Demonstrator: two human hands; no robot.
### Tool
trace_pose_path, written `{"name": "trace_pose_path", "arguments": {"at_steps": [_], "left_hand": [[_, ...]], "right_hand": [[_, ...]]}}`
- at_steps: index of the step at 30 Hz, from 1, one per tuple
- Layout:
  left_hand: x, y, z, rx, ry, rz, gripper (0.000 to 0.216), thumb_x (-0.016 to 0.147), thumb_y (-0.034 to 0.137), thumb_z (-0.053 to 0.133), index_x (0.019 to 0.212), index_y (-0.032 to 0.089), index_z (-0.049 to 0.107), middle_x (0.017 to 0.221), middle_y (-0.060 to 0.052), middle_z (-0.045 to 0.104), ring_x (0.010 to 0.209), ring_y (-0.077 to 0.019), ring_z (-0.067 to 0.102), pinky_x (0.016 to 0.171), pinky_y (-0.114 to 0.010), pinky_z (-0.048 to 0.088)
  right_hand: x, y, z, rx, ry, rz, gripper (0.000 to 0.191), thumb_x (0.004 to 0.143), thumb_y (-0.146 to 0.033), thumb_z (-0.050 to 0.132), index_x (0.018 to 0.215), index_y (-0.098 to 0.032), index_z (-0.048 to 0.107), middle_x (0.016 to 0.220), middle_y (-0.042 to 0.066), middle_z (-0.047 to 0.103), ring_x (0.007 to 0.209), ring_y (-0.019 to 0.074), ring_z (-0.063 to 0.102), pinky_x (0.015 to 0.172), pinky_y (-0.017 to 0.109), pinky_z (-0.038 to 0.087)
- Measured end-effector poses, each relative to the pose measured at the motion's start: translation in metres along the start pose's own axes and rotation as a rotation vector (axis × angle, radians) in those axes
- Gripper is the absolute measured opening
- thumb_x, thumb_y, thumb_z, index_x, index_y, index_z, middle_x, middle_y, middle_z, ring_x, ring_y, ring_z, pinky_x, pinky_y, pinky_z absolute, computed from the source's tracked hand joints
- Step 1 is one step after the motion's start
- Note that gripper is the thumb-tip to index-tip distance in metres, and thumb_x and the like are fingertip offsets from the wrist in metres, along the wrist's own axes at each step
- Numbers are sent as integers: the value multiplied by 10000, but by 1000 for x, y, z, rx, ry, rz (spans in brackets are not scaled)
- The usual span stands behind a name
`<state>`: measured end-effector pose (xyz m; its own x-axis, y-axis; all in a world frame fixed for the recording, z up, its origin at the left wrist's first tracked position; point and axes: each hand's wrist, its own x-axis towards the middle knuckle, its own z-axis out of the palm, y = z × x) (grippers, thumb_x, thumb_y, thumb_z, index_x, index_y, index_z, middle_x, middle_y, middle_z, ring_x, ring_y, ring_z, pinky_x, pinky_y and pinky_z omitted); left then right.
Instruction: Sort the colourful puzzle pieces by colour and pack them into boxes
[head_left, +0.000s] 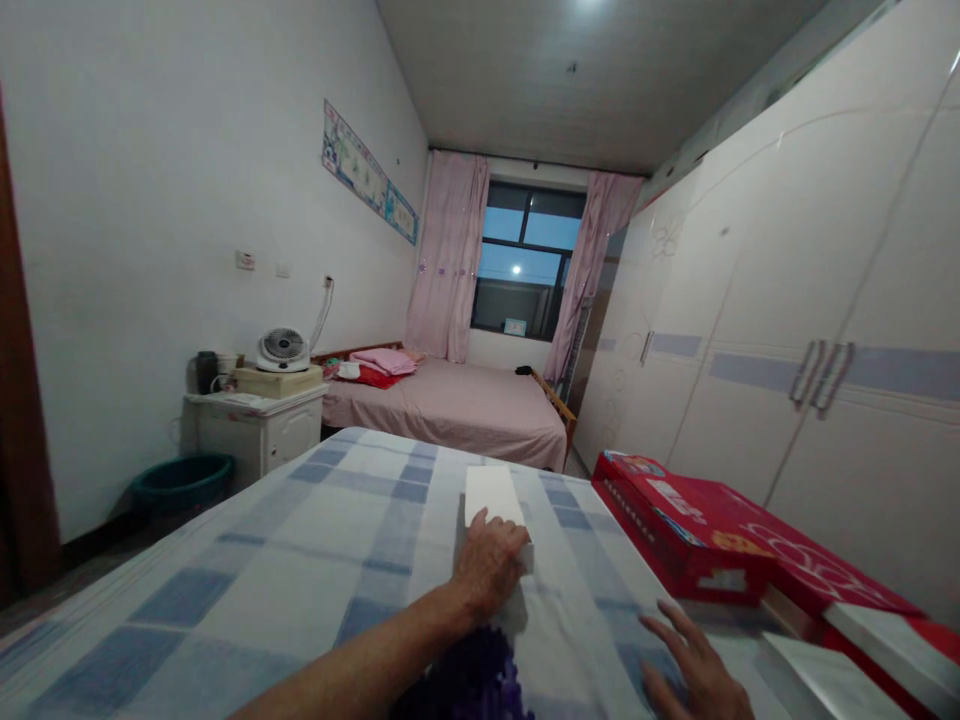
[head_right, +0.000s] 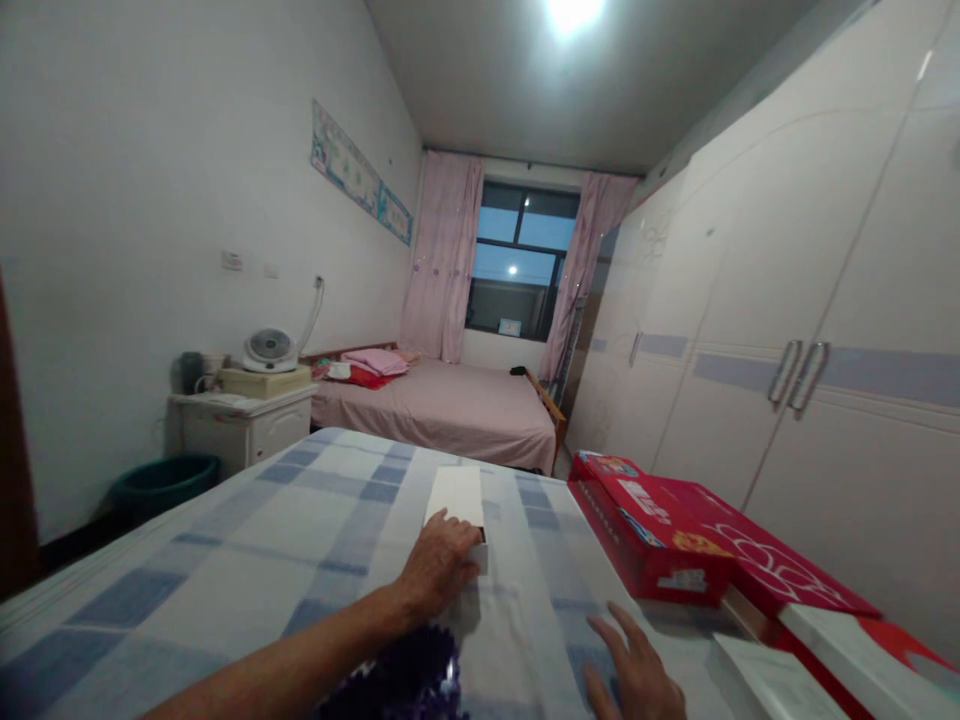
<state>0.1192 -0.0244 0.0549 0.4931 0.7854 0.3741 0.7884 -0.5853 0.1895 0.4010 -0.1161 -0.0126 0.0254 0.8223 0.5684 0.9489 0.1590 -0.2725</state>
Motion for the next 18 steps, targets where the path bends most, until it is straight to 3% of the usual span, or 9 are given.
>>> {"name": "trace_pose_path", "arguments": {"at_steps": [4,7,10,14,16,18], "left_hand": [[3,31,4,36,-52,93,243,797,249,583,1032,188,575,1022,-56,655,997,-219,570,965,-397,373],[3,45,10,66,-83,170,192,811,236,561,994,182,586,982,-62,656,955,-217,580,876,-364,423],[3,50,11,33,-52,207,213,817,355,567,954,194,593,958,-59,640,918,-215,579,815,-340,444],[13,40,4,-17,136,-8,381,856,482,450,1069,184,557,1072,-93,593,1000,-233,547,849,-355,438],[25,33,2,1,109,-180,513,827,539,450,1149,145,519,1171,-147,551,1073,-284,520,867,-404,436],[37,31,4,-5,-4,-312,693,762,622,478,1229,111,461,1254,-201,497,1140,-342,480,872,-459,435]], "right_hand": [[7,-23,10,10,-28,68,408,847,-358,384,1140,-177,603,1293,125,529,1188,242,519,975,419,442],[5,-24,15,22,-66,88,385,847,-326,404,1127,-151,601,1266,135,535,1193,239,504,1000,405,416],[1,-23,12,12,-72,108,362,837,-287,421,1113,-138,604,1240,145,539,1177,256,503,985,430,414],[-1,-28,7,29,-76,126,329,844,-244,416,1094,-135,600,1199,142,547,1132,244,519,964,423,413],[0,-31,7,33,-77,135,310,843,-230,427,1086,-143,600,1187,132,551,1118,233,522,959,410,409],[1,-33,7,30,-86,143,294,838,-218,443,1076,-148,602,1179,126,556,1114,230,521,954,403,405]]}}
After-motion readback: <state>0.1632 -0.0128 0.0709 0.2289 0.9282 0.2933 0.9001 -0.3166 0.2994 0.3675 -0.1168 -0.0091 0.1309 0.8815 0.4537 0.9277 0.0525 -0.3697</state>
